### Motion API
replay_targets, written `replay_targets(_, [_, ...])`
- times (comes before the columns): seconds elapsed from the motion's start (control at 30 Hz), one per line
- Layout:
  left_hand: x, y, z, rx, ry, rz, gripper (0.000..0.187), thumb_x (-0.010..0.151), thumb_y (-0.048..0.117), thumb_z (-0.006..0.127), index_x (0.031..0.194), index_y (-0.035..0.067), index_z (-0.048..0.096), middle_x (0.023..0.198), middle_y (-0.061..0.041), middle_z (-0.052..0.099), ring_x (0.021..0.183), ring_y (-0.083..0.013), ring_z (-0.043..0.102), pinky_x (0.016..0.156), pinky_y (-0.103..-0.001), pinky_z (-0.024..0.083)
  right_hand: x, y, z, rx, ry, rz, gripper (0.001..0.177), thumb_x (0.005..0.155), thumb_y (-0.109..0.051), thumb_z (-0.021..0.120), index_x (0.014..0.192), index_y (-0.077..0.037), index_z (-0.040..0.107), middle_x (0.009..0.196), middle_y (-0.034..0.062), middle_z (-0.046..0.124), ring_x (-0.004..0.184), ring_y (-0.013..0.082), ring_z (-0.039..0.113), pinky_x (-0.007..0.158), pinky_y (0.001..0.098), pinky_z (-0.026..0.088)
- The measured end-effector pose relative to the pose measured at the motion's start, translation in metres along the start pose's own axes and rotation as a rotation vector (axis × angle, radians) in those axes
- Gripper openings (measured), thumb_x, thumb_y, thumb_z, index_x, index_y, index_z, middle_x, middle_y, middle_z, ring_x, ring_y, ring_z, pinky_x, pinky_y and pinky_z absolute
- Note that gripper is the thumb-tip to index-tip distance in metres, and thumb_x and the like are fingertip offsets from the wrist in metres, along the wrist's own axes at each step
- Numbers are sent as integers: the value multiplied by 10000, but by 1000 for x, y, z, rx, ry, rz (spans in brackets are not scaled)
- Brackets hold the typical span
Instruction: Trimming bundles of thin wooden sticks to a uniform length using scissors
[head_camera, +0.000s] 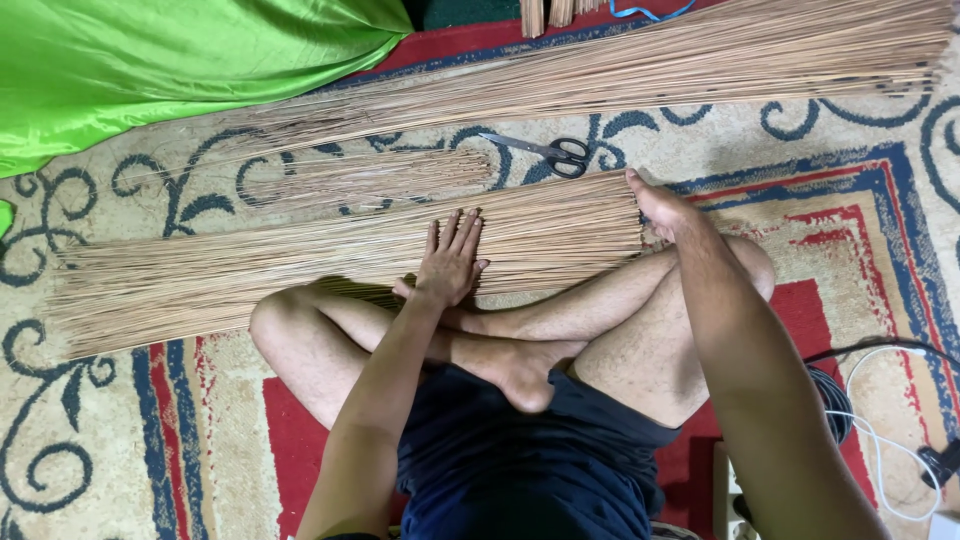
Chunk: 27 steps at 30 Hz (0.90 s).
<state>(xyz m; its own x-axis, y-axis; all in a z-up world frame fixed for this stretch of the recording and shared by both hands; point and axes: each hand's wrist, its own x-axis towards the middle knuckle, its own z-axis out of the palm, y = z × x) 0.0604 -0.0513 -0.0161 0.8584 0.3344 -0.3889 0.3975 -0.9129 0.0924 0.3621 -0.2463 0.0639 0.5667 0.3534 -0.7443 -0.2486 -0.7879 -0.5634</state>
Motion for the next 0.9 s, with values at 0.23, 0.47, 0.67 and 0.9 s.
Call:
replay_targets(0.23, [-2,-1,0,-67,68,19,754,1071,564,304,1665,148,98,1746,-22,46,1601,-295,8,1282,-587,45,66,33,-16,-384,160,-63,1044,980,-806,406,1497,100,425,1498,384,423,1378,512,453,1136,643,305])
replay_targets(0.47, [72,-57,34,-567,634,-411,317,1059,469,488,1302,286,578,1246,32,612,1202,-247,603,1039,-550,431,67,15,26,-673,493,-1023,372,1042,-280,675,1119,79,736,952,294,676,974,489,674,854,536,553])
replay_targets(0.67, [144,-176,26,-906,512,-839,274,923,478,651,999,222,711,939,-43,782,1028,-300,740,845,-437,596,59,-36,142,-446,344,-1136,158,901,-144,729,1030,-66,776,879,191,705,909,419,704,810,461,565])
replay_targets(0.9, [201,-226,27,-758,360,-927,430,863,575,603,1054,222,758,951,-96,767,1039,-314,744,825,-454,606,116,-50,219,-338,225,-1114,182,858,-126,753,1025,-55,770,907,176,698,922,400,692,806,462,568])
